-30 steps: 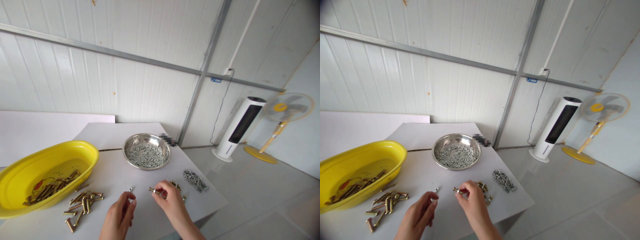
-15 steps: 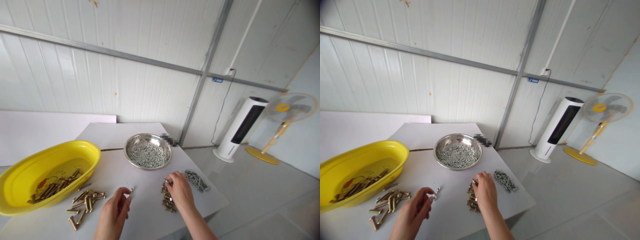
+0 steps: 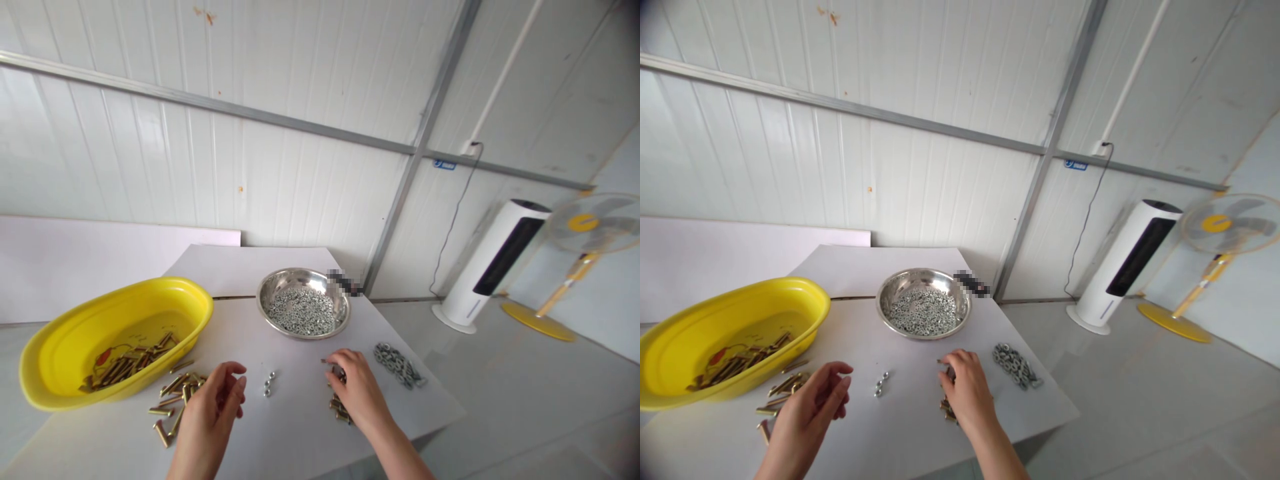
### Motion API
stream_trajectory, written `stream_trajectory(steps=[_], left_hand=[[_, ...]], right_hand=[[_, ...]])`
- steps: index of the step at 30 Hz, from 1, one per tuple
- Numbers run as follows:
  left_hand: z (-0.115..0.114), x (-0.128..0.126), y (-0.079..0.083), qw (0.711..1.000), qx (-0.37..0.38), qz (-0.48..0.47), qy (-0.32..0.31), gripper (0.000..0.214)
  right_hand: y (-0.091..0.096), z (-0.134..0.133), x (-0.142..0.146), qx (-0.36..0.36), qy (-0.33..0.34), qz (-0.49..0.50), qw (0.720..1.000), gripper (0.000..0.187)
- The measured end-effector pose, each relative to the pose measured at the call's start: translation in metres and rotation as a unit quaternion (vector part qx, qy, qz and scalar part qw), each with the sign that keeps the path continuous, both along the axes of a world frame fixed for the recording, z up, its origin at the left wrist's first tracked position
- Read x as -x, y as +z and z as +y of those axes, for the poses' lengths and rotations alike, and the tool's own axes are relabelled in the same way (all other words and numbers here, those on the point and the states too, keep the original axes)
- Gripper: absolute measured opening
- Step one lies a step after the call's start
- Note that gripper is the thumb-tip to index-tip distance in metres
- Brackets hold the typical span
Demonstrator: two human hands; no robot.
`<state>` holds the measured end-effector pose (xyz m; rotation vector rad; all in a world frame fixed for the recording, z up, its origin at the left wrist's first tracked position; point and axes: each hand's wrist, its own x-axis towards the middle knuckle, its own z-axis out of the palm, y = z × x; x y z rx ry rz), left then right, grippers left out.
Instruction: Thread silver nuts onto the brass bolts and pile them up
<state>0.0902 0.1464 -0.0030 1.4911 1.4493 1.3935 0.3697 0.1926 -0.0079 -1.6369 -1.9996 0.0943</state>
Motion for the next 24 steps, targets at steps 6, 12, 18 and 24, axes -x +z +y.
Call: stream_trajectory(steps=[6, 12, 18, 24], left_hand=[[-0.002, 0.019, 0.009, 0.999, -0.002, -0.043, 0.029, 0.028], [-0.013, 0.043, 0.023, 0.995, 0.013, 0.009, 0.102, 0.034], [-0.018, 0.081, 0.022, 0.96, 0.079, 0.238, 0.122, 0.031], [-0.021, 0.1, 0.008, 0.914, 0.196, 0.352, 0.048, 0.031]], right_hand=[[-0.004, 0.002, 0.006, 0.013, 0.029, 0.009, 0.999, 0.016], [0.0, -0.003, 0.021, 0.0, 0.037, 0.029, 0.999, 0.018], [-0.005, -0.019, 0.064, 0.022, 0.098, 0.074, 0.992, 0.023], [-0.01, -0.022, 0.095, 0.033, 0.098, 0.072, 0.992, 0.017]])
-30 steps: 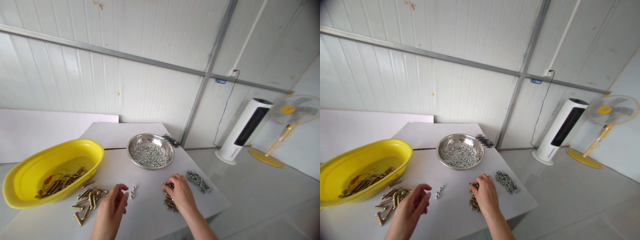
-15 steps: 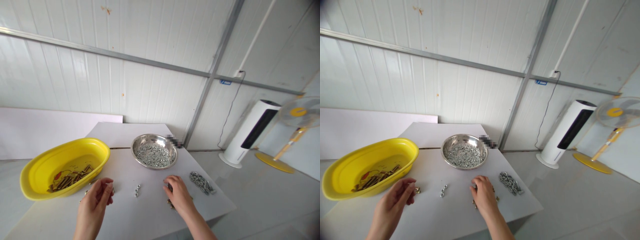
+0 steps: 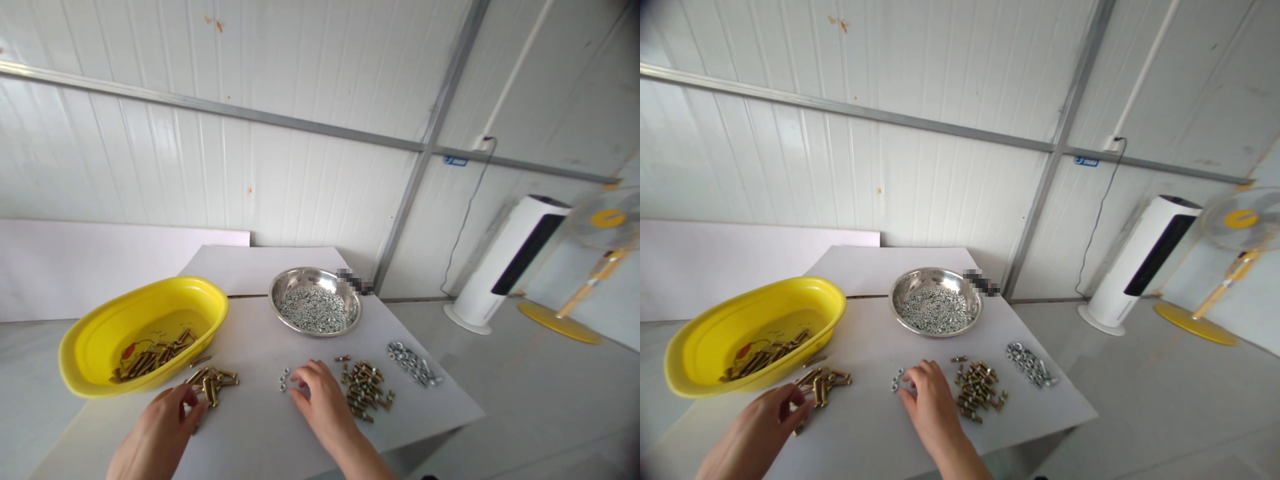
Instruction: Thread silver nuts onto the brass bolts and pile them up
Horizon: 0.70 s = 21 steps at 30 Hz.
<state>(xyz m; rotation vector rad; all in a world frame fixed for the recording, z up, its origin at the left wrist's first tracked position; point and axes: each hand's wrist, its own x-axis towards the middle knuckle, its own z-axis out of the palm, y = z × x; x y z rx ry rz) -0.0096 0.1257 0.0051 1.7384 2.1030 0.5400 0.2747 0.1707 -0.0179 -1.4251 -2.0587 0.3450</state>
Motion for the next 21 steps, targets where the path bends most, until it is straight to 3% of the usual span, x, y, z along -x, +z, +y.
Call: stream_trajectory(steps=[5, 9, 13, 21], left_hand=[[0.0, 0.003, -0.014, 0.999, 0.042, 0.035, 0.003, 0.02], [0.002, 0.002, -0.016, 0.998, 0.037, 0.041, -0.012, 0.016], [0.004, 0.004, -0.012, 1.0, 0.009, 0.023, -0.01, 0.022], [0.004, 0.002, -0.004, 0.991, -0.107, 0.003, 0.081, 0.022]], right_hand=[[-0.003, 0.003, 0.015, -0.004, -0.021, -0.019, 1.0, 0.019], [-0.005, 0.007, 0.023, -0.001, -0.033, -0.022, 0.999, 0.015], [-0.005, 0.006, 0.026, 0.0, -0.033, -0.017, 0.999, 0.011], [0.0, 0.004, 0.025, 0.021, -0.023, 0.037, 0.999, 0.013]])
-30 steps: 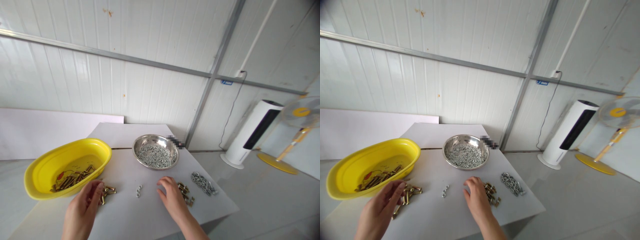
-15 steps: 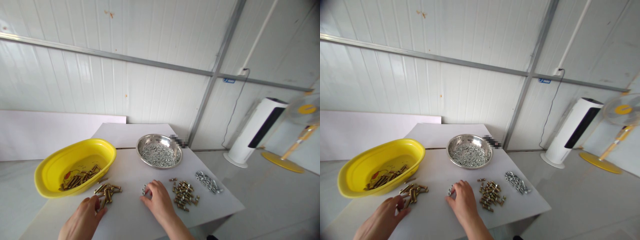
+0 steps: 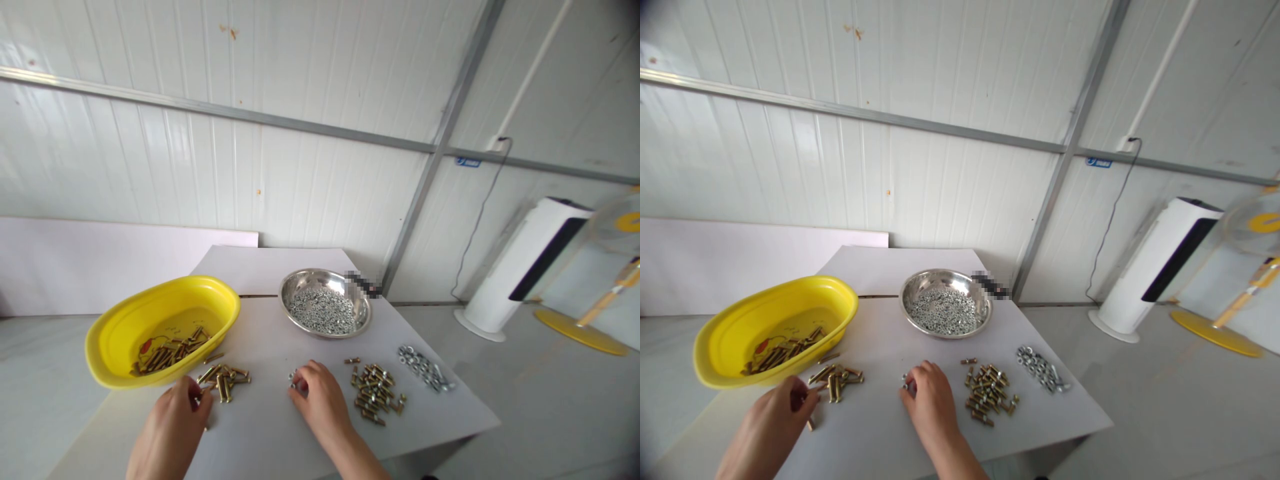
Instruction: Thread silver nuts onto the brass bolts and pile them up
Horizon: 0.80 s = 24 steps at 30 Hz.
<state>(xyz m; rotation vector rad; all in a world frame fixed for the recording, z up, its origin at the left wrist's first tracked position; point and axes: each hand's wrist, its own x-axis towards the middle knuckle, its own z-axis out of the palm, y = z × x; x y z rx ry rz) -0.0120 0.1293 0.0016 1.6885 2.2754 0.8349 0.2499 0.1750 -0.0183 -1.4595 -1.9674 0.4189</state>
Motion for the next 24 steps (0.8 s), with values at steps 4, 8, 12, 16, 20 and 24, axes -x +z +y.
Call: stream_trajectory(steps=[4, 8, 12, 16, 20, 24], left_hand=[[-0.003, -0.015, 0.01, 0.992, -0.093, -0.077, -0.041, 0.02], [-0.003, -0.042, 0.01, 0.936, -0.084, -0.314, -0.139, 0.025], [-0.002, -0.075, 0.004, 0.834, -0.073, -0.511, -0.197, 0.032], [-0.004, -0.1, 0.005, 0.788, -0.088, -0.579, -0.19, 0.031], [-0.003, -0.114, 0.007, 0.776, -0.08, -0.594, -0.199, 0.032], [0.001, -0.123, 0.004, 0.768, -0.065, -0.6, -0.213, 0.033]], right_hand=[[0.004, -0.002, -0.007, 0.022, 0.012, 0.074, 0.997, 0.017], [0.002, -0.002, -0.011, 0.083, 0.042, 0.176, 0.98, 0.011], [0.004, -0.01, -0.012, 0.162, 0.077, 0.311, 0.933, 0.031], [0.016, -0.024, -0.015, 0.282, 0.109, 0.55, 0.779, 0.035], [0.022, -0.03, -0.022, 0.307, 0.1, 0.579, 0.749, 0.035], [0.014, -0.025, -0.033, 0.277, 0.081, 0.543, 0.788, 0.036]])
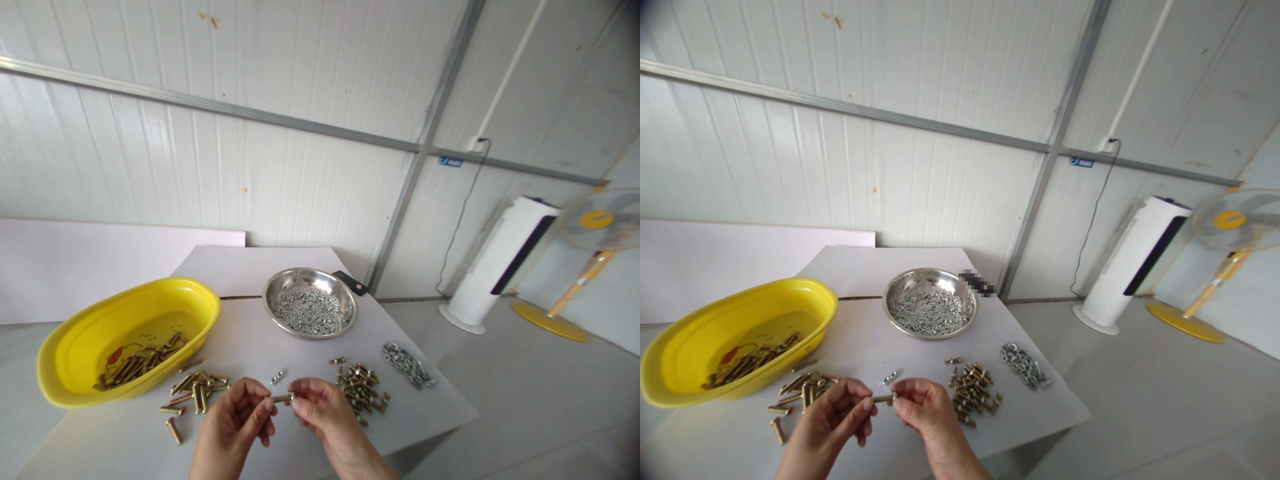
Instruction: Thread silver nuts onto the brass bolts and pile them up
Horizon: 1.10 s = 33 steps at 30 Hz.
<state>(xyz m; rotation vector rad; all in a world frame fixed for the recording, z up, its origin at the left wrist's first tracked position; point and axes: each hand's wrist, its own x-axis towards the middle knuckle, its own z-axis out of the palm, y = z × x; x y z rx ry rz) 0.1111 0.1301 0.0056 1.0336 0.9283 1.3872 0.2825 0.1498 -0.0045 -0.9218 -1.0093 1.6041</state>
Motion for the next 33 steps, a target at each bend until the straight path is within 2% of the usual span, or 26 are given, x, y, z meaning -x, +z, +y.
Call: stream_trajectory(steps=[4, 7, 11, 13, 19, 22, 24, 28, 33], left_hand=[[0.003, -0.008, -0.005, 1.0, 0.014, -0.016, -0.02, 0.033], [0.005, -0.014, -0.007, 0.999, 0.028, -0.031, -0.033, 0.034], [0.005, -0.022, -0.007, 0.993, 0.078, -0.066, -0.053, 0.036], [0.005, -0.026, -0.008, 0.987, 0.11, -0.095, -0.064, 0.037], [0.003, -0.034, -0.013, 0.969, 0.165, -0.162, -0.089, 0.035], [0.005, -0.036, -0.013, 0.979, 0.126, -0.129, -0.09, 0.035], [0.006, -0.036, -0.012, 0.989, 0.083, -0.091, -0.085, 0.035], [0.007, -0.037, -0.013, 0.996, 0.02, -0.038, -0.082, 0.031], [0.003, -0.044, -0.024, 0.995, -0.031, 0.007, -0.094, 0.026]], right_hand=[[-0.011, 0.006, -0.012, -0.064, -0.017, -0.033, 0.997, 0.036], [-0.012, 0.007, -0.021, -0.11, -0.031, -0.086, 0.99, 0.03], [-0.003, 0.003, -0.029, -0.201, -0.056, -0.199, 0.957, 0.016], [0.001, 0.001, -0.032, -0.234, -0.07, -0.237, 0.94, 0.016], [0.003, -0.003, -0.038, -0.273, -0.099, -0.278, 0.916, 0.018], [0.001, -0.004, -0.04, -0.263, -0.101, -0.278, 0.918, 0.015], [0.0, -0.003, -0.041, -0.228, -0.091, -0.25, 0.937, 0.015], [-0.001, -0.002, -0.039, -0.153, -0.06, -0.18, 0.97, 0.028], [-0.004, -0.006, -0.033, -0.158, -0.029, -0.197, 0.967, 0.033]])
